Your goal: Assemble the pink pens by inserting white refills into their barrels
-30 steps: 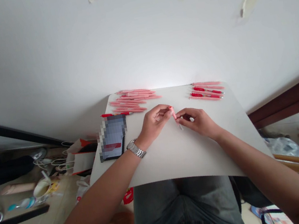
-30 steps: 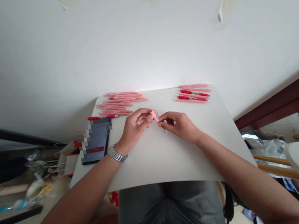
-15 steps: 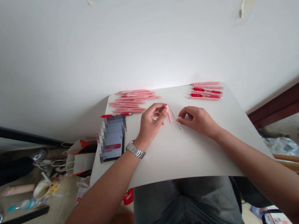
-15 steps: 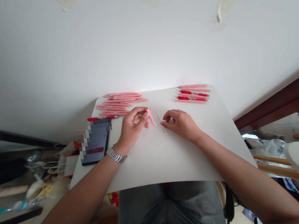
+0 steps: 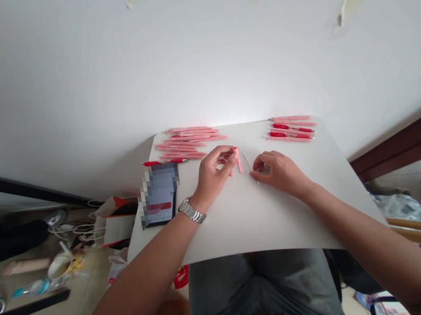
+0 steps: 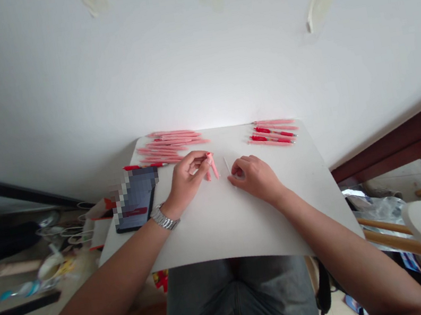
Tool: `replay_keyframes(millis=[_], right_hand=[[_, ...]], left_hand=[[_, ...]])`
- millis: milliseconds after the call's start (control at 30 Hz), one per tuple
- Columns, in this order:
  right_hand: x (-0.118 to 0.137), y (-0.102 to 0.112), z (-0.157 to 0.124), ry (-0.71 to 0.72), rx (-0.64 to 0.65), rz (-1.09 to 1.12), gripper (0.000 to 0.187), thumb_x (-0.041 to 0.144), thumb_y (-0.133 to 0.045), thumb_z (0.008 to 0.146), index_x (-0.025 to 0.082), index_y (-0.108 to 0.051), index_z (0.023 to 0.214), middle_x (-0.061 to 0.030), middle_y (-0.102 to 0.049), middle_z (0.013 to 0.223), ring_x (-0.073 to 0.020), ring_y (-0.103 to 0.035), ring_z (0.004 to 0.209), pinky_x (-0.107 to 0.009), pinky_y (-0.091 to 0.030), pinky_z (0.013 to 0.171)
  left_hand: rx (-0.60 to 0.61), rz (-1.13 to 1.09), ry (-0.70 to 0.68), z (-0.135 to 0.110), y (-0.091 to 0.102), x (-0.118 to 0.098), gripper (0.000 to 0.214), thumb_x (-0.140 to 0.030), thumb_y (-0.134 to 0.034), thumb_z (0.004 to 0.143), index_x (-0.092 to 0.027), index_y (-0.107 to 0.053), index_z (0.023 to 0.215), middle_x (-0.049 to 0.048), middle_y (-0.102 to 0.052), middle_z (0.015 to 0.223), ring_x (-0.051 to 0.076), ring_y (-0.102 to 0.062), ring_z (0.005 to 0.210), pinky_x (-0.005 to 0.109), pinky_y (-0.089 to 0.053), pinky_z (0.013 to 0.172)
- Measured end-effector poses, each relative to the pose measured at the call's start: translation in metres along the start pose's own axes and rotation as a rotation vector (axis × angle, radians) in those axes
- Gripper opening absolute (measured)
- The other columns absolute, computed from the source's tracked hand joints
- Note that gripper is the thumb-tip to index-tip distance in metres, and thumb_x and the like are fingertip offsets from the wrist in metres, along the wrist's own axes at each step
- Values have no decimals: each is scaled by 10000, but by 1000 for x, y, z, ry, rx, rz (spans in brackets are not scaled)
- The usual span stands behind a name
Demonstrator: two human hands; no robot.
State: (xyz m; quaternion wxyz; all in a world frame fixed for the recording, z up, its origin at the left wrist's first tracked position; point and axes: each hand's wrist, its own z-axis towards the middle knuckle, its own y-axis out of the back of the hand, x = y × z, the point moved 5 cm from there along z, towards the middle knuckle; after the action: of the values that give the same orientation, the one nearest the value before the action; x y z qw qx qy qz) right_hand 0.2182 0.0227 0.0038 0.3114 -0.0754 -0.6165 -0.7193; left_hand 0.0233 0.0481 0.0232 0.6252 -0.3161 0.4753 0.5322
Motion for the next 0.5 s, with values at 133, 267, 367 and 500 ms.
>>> replay_keyframes(millis=[133,267,367,500], right_hand=[[-1,2,-1,-40,-21,-26,122,247,-715,875,231,-619,801,-33,-671,789,-215,-577,765,-333,-424,712],[-5,3,-1,-73,-48,-40,107,202,-677,847,232,-609,770,-32,-673,778,-210,-582,745,-326,-410,678],[-7,4,0,-90,-59,-42,115,185,-672,817,234,-596,746,-29,-668,763,-205,-585,732,-322,-404,663],[-7,5,0,-116,-40,-67,122,181,-674,797,234,-585,732,-28,-671,762,-206,-587,729,-320,-392,646]], left_hand=[[-2,11,2,0,0,0,271,-428,-681,981,-168,-694,1057,54,-722,921,116,-650,689,231,-554,585],[5,16,1,0,0,1,275,-437,-675,984,-171,-692,1052,57,-730,909,120,-658,690,233,-557,593],[6,18,3,-1,0,2,288,-449,-672,982,-172,-695,1061,65,-737,929,128,-666,709,237,-564,591],[8,11,7,-1,0,3,295,-446,-678,978,-169,-697,1078,69,-740,937,132,-668,717,240,-569,592]])
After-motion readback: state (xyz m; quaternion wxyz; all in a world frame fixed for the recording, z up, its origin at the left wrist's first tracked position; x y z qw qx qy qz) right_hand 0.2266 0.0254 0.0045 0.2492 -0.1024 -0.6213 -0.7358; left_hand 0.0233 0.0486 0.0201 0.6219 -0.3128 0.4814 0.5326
